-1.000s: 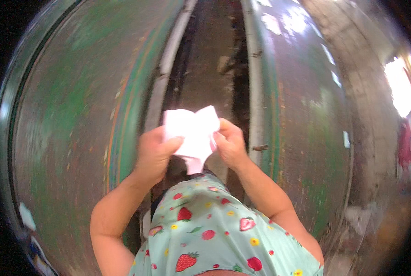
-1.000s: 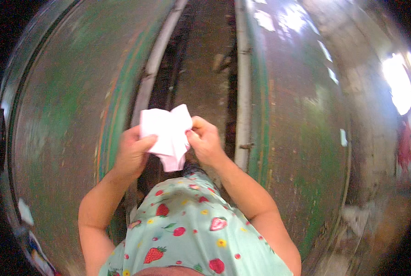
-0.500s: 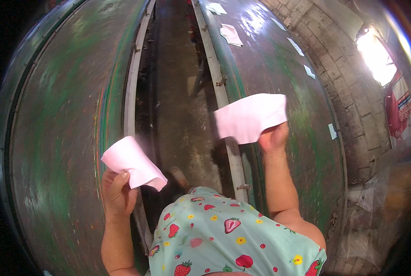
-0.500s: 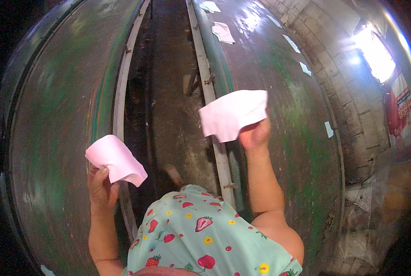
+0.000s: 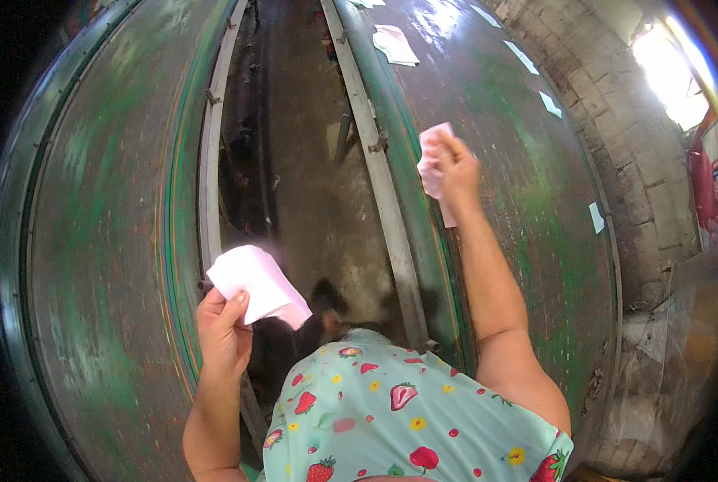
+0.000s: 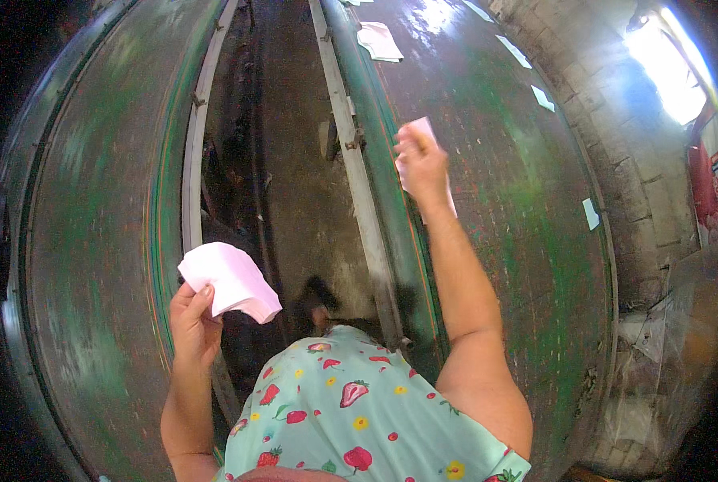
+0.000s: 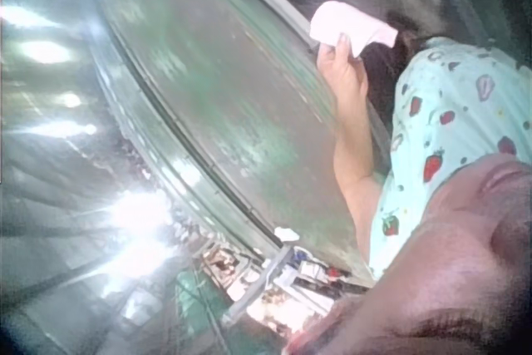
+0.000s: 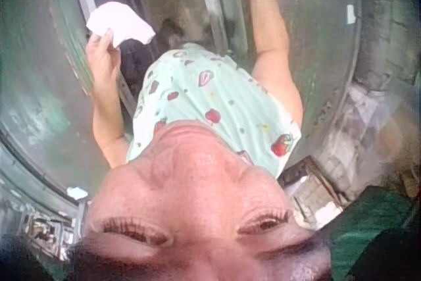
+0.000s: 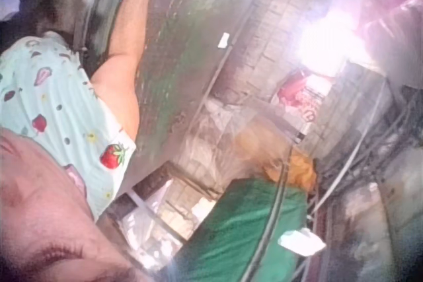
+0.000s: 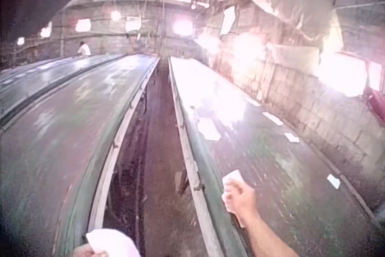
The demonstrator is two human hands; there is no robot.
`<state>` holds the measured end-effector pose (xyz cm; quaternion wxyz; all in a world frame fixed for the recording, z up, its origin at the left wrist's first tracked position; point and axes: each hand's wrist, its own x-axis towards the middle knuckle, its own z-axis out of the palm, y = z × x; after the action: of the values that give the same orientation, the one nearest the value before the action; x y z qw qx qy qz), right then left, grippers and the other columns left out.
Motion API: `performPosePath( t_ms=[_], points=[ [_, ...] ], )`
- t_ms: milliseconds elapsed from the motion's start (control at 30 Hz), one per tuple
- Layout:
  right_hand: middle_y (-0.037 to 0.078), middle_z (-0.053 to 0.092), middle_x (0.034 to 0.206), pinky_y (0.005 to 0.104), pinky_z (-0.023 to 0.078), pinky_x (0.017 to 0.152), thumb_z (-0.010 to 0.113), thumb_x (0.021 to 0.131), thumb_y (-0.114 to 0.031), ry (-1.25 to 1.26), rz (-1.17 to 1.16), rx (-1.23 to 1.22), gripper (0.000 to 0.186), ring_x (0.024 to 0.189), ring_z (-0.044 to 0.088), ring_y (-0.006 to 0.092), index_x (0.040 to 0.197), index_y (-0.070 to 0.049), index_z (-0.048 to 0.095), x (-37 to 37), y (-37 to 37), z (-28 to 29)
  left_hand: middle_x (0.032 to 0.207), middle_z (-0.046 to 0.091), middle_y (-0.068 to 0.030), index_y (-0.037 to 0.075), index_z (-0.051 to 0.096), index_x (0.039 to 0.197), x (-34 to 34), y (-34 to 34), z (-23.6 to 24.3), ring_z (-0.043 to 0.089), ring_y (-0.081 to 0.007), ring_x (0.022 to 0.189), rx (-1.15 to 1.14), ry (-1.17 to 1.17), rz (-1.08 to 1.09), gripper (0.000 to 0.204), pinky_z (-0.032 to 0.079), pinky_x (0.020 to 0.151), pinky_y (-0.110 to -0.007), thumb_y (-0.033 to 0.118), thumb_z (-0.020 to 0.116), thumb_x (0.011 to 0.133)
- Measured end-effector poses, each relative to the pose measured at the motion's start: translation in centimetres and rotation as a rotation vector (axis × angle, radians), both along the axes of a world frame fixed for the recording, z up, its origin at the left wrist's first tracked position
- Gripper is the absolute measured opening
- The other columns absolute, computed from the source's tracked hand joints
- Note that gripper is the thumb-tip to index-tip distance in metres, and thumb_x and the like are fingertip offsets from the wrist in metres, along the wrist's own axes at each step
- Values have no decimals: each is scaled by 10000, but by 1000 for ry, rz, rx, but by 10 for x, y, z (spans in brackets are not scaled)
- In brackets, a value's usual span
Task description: The person repeatedly folds small sheets of light blue and pink tissue paper by hand and places them in a line along the edge of a green workbench. The person handles the sheets one at a time, folding them into smaller rectangles and arranging them sequentially.
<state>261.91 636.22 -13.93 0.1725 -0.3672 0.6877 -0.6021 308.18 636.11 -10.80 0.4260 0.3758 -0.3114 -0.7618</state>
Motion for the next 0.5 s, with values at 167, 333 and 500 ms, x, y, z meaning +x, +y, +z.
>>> performPosePath(
  t_ms=[167,333,500],
  points=[
    [95,771,1070,279,597,776,635,1077,-140,-162,464,57,247,865,713,126,1248,13,727,127,40,-9,1143,759,-91,-38,705,1232,-18,15,-11,723,-176,1042,-69,-106,3,284,565,970,-329,3,725,952],
    [115,759,1029,259,595,791,697,1035,-102,-356,724,30,236,889,714,117,1218,43,729,215,81,17,1108,771,-79,-48,750,1185,-20,48,-12,711,-130,991,-151,-207,-47,235,579,889,-301,53,752,972],
    [94,749,891,255,576,648,844,874,-106,81,667,14,230,738,696,90,1006,47,736,257,123,44,1081,784,-102,-60,748,1172,-2,96,2,728,-124,944,-207,-142,-91,229,588,843,-286,53,757,972]
  ],
)
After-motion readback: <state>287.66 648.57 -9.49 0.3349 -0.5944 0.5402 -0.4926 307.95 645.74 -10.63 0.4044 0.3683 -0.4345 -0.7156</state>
